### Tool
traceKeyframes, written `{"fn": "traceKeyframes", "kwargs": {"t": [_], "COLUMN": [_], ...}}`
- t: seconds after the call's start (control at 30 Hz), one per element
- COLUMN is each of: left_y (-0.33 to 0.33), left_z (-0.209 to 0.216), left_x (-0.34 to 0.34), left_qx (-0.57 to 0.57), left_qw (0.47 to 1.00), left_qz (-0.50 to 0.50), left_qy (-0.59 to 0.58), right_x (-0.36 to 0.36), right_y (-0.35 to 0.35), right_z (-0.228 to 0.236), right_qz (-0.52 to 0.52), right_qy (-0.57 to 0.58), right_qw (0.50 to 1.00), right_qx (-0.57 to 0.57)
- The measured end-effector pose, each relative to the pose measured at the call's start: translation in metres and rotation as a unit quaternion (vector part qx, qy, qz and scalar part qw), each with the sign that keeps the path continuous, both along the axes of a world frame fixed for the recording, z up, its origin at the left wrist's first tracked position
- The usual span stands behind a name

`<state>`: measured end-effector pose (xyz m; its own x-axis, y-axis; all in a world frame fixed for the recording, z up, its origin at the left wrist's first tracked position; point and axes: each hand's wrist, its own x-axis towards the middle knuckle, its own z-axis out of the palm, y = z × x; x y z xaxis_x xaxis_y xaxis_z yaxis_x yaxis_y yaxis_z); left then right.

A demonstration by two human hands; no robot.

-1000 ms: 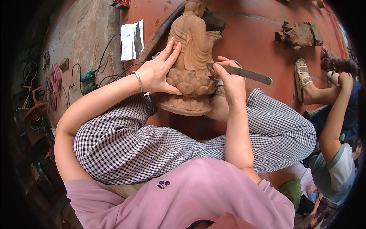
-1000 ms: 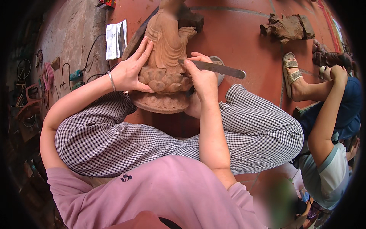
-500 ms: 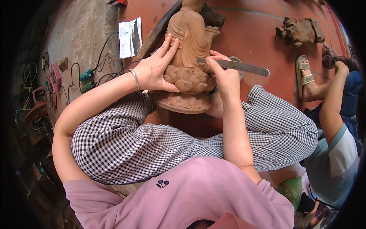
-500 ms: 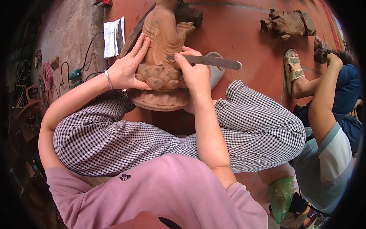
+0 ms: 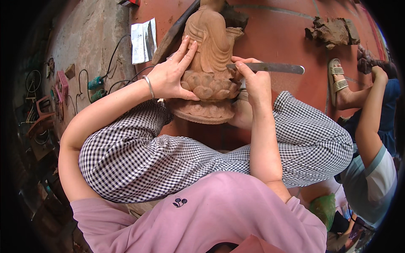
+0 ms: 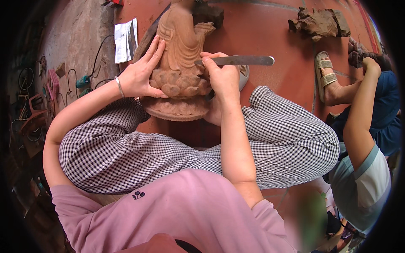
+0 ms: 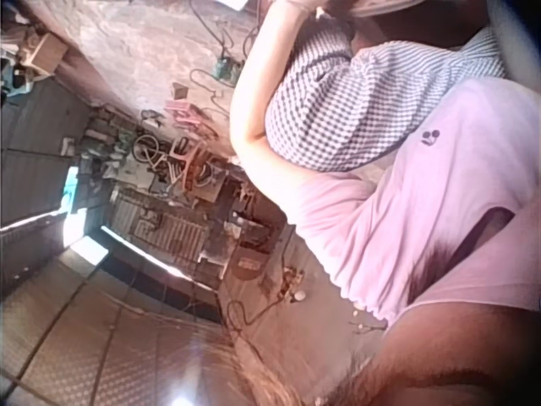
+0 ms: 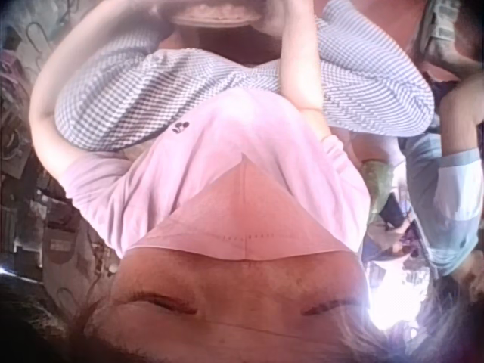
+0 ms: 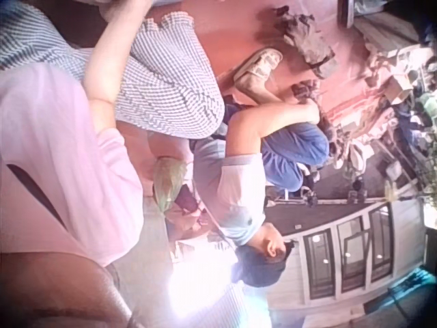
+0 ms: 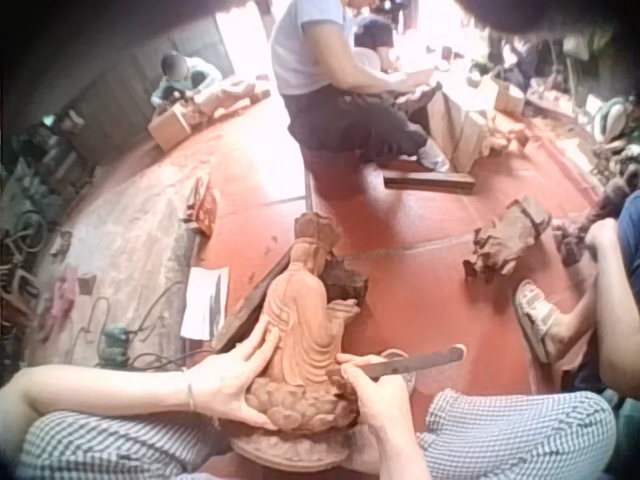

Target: The person carves a clay figure of a seated figure using a metal sculpting tool. They hold the figure with their left hand and use the tool with their right hand to refine details on the back and sides of the figure.

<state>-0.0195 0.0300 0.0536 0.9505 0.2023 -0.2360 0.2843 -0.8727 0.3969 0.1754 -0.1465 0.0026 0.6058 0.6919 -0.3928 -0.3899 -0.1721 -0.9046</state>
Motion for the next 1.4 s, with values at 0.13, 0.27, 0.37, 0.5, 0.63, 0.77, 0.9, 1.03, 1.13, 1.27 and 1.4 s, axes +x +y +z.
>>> {"fn": "traceKeyframes", "kwargs": {"t": [0.13, 0.27, 0.37, 0.5, 0.63, 0.77, 0.9, 1.03, 1.13, 1.27, 1.4], "left_y": [-0.001, 0.001, 0.001, 0.0, 0.001, 0.001, 0.001, 0.003, 0.001, 0.002, 0.0], "left_z": [0.004, -0.001, 0.0, 0.005, 0.001, 0.002, 0.003, 0.002, 0.003, 0.0, 0.002], "left_x": [0.004, 0.001, 0.001, 0.005, 0.001, 0.002, 0.001, 0.003, 0.002, 0.001, 0.003], "left_qx": [-0.013, -0.01, -0.007, -0.025, -0.012, -0.023, -0.02, -0.024, -0.028, -0.016, -0.027], "left_qw": [1.0, 1.0, 1.0, 0.999, 1.0, 1.0, 1.0, 0.999, 0.999, 1.0, 0.999], "left_qz": [0.007, 0.001, -0.007, 0.006, -0.007, -0.003, 0.0, 0.003, 0.004, -0.005, 0.004], "left_qy": [0.022, 0.006, 0.007, 0.039, 0.014, 0.018, 0.021, 0.023, 0.022, 0.013, 0.027], "right_x": [-0.013, 0.001, -0.006, -0.005, 0.003, -0.006, 0.007, -0.003, 0.004, 0.001, -0.001], "right_y": [0.003, 0.0, 0.001, 0.0, -0.001, 0.0, -0.002, -0.001, 0.001, 0.0, -0.001], "right_z": [-0.002, 0.002, 0.008, -0.002, 0.003, 0.0, 0.004, -0.004, -0.002, 0.002, -0.004], "right_qz": [0.008, 0.005, 0.007, 0.024, 0.033, 0.035, 0.045, 0.032, 0.033, 0.03, 0.043], "right_qy": [-0.275, -0.048, -0.076, -0.169, -0.077, -0.204, -0.042, -0.135, 0.012, -0.031, -0.166], "right_qw": [0.961, 0.999, 0.997, 0.985, 0.996, 0.978, 0.998, 0.99, 0.999, 0.999, 0.985], "right_qx": [-0.016, 0.009, -0.01, -0.013, -0.03, -0.026, -0.013, 0.002, 0.011, -0.01, 0.001]}}
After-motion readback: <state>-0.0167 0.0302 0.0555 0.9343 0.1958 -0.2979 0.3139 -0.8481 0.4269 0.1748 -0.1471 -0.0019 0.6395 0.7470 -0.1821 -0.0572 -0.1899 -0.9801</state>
